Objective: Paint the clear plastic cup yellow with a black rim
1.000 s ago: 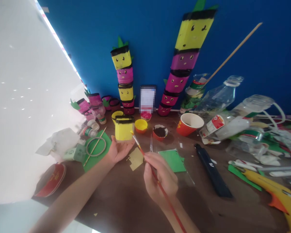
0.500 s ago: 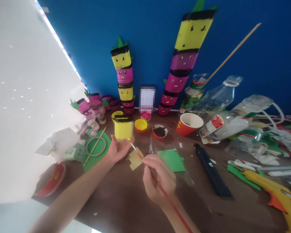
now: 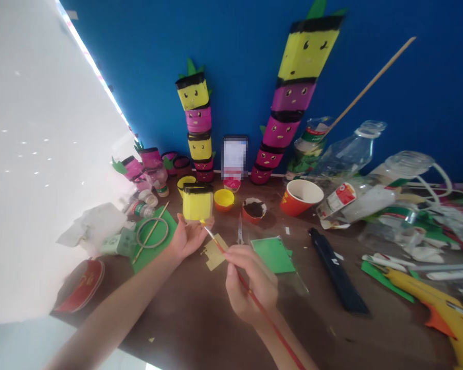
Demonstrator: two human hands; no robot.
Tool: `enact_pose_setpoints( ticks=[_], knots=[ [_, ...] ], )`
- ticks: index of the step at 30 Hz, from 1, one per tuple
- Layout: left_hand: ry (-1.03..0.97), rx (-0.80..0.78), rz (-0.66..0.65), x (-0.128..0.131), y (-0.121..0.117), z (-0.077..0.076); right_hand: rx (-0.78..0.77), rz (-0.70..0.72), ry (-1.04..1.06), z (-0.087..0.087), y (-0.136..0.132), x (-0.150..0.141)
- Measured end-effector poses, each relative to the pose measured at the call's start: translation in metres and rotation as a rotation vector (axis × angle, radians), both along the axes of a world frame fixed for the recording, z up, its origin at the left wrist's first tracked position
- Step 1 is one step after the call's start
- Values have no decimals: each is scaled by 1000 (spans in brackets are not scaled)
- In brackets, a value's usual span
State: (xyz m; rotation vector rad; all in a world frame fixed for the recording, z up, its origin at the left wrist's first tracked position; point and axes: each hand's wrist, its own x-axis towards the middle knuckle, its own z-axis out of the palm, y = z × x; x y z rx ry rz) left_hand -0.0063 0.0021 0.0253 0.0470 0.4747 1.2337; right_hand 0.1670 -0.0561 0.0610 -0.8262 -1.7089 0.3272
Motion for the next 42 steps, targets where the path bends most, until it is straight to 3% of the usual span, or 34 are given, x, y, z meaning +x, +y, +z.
enact_pose_setpoints(
  ticks=[6, 13, 20, 26, 32, 38, 42],
  knots=[
    [-37, -77, -31, 0, 0, 0, 6, -99, -37, 1, 1, -5],
    [-10, 4, 11, 0, 0, -3, -24, -18, -18, 1, 0, -1],
    [-36, -75, -5, 1, 0, -4, 28, -74, -47, 1, 2, -5],
    [-7, 6, 2, 0, 1, -5, -13, -18, -27, 3, -1, -3],
    [-4, -58, -25, 1, 0, -4, 21, -60, -26, 1, 0, -5],
    [27, 26, -14, 1, 0, -4, -23, -2, -17, 1, -2, -3],
    [31, -7, -34, 0, 1, -9, 9, -12, -31, 3, -1, -4]
  ],
)
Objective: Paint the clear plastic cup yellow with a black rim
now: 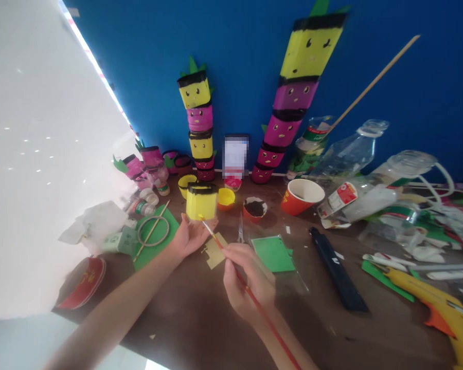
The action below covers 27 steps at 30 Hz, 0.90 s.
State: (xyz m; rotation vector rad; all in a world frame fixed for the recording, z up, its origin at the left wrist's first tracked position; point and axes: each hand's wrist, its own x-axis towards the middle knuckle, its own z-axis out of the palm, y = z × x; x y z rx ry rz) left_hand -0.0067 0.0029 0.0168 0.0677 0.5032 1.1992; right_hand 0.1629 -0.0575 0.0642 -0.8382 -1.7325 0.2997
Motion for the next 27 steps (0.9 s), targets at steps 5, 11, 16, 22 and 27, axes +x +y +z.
enact_pose_setpoints(
  ticks=[5, 11, 16, 22, 27],
  knots=[
    [0, 29, 18, -1, 1, -3, -25, 24, -1, 0, 1, 0],
    [-18, 27, -16, -2, -1, 3, 10, 21, 106, -3, 4, 6],
    [-55, 68, -40, -3, -4, 6, -31, -101, 159, -7, 5, 5],
    [-66, 52, -35, -4, -4, 4, -60, -112, 138, -8, 5, 3],
    [-90, 23, -22, -4, -4, 2, -49, -123, 128, -7, 6, 2]
  ],
)
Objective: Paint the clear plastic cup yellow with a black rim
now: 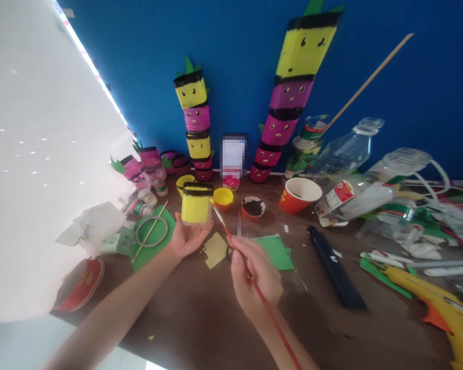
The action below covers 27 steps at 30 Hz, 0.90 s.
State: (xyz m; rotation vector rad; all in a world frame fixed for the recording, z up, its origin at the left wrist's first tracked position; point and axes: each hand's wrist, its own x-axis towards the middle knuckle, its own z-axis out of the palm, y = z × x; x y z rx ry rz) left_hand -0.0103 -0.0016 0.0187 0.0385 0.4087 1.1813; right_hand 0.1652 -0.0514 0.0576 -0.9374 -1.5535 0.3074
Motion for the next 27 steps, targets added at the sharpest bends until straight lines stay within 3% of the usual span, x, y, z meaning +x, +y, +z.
enact_pose_setpoints(
  ticks=[19, 27],
  knots=[
    [14, 36, -23, -2, 0, -3, 13, -7, -69, 1, 2, -2],
    [13, 65, -31, -2, 1, -3, 14, 62, -62, 2, 1, 0]
  ],
)
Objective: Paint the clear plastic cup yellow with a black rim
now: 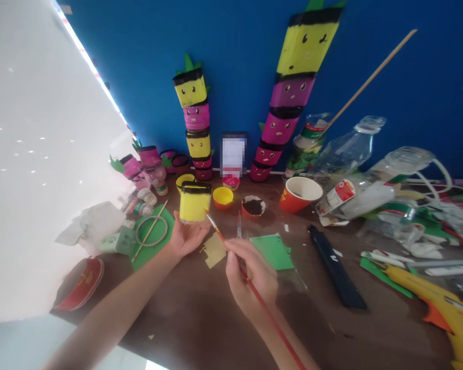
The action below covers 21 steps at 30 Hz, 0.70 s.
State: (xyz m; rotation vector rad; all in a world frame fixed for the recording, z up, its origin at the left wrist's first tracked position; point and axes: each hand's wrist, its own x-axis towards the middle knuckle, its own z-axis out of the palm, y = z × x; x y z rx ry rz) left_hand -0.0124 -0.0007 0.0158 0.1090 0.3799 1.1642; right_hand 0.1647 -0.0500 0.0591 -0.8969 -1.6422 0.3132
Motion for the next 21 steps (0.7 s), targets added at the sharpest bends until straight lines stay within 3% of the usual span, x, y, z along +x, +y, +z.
enact_pose_setpoints(
  ticks=[11, 16, 21],
  knots=[
    [-11, -49, 38, 1, -1, 10, -3, 48, 56, 3, -5, 7],
    [-53, -95, 109, 2, 0, 17, -130, -52, 152, -4, 2, 9],
    [-92, -106, 127, 0, 3, 16, -284, -177, 63, -9, 25, 9]
  ],
)
